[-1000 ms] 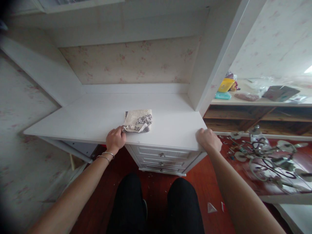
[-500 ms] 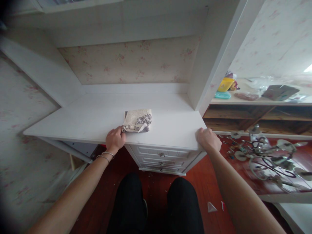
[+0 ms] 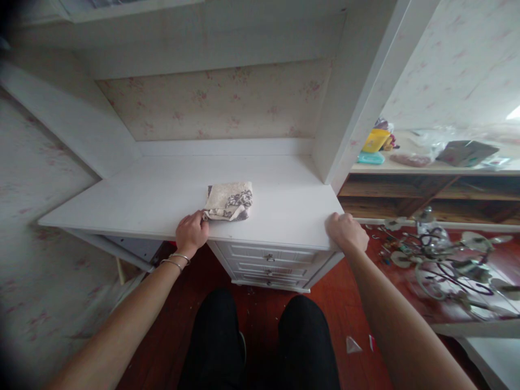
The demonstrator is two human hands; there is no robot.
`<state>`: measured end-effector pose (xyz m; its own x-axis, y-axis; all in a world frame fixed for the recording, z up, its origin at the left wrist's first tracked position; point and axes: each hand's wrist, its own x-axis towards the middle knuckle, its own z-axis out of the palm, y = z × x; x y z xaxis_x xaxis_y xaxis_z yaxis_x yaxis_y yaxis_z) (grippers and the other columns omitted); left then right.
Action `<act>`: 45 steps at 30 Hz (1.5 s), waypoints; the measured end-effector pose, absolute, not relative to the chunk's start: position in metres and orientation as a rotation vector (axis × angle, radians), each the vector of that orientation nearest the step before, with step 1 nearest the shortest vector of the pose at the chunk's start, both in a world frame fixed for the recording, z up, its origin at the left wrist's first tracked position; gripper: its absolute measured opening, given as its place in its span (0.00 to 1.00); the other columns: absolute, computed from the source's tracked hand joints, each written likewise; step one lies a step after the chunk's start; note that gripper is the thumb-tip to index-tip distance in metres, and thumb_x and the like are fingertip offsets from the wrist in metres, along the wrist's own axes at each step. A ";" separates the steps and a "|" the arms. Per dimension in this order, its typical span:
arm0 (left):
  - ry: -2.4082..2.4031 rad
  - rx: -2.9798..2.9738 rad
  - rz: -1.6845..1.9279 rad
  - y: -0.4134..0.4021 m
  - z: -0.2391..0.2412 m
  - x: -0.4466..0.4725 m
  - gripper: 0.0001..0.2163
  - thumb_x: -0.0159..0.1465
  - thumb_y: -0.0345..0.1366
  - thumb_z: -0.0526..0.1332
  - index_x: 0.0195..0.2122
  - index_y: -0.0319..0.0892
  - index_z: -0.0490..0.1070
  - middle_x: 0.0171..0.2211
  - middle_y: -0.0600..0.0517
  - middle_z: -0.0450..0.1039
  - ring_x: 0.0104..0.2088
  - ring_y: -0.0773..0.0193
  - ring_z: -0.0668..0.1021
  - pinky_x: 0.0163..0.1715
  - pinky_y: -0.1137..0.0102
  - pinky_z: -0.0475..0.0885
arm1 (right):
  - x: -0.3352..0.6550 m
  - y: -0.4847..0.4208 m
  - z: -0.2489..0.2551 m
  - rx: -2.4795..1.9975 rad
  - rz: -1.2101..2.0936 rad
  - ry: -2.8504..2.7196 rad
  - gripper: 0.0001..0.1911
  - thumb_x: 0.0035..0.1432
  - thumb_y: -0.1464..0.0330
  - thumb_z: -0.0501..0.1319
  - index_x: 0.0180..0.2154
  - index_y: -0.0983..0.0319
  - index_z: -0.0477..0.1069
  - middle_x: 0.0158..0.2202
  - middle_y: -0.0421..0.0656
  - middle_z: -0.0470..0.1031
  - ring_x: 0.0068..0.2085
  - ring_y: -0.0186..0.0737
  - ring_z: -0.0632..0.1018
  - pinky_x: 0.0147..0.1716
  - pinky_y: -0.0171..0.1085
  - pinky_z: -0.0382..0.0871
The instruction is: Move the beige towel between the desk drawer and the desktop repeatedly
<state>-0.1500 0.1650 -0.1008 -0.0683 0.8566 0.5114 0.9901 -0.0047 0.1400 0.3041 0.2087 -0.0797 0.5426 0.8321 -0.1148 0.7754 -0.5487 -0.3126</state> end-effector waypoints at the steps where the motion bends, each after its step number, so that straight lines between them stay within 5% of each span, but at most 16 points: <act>1: -1.996 -1.931 -0.685 0.165 -0.101 -0.150 0.17 0.66 0.32 0.53 0.52 0.40 0.74 0.47 0.43 0.79 0.51 0.52 0.78 0.55 0.60 0.66 | 0.304 0.209 -0.079 -2.553 0.370 -1.354 0.34 0.67 0.53 0.43 0.56 0.70 0.71 0.52 0.66 0.74 0.54 0.67 0.75 0.49 0.58 0.70; 45: -1.941 -1.917 -0.654 0.166 -0.100 -0.150 0.15 0.66 0.32 0.53 0.49 0.39 0.75 0.44 0.43 0.80 0.46 0.52 0.79 0.51 0.61 0.68 | 0.303 0.205 -0.080 -2.501 0.360 -1.333 0.32 0.67 0.54 0.43 0.56 0.69 0.71 0.54 0.65 0.70 0.53 0.65 0.75 0.49 0.57 0.68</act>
<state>-0.1499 0.1656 -0.0997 -0.0364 0.8423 0.5377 0.9960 -0.0131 0.0880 0.3025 0.2052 -0.0797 0.5426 0.8357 -0.0850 0.7650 -0.5334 -0.3609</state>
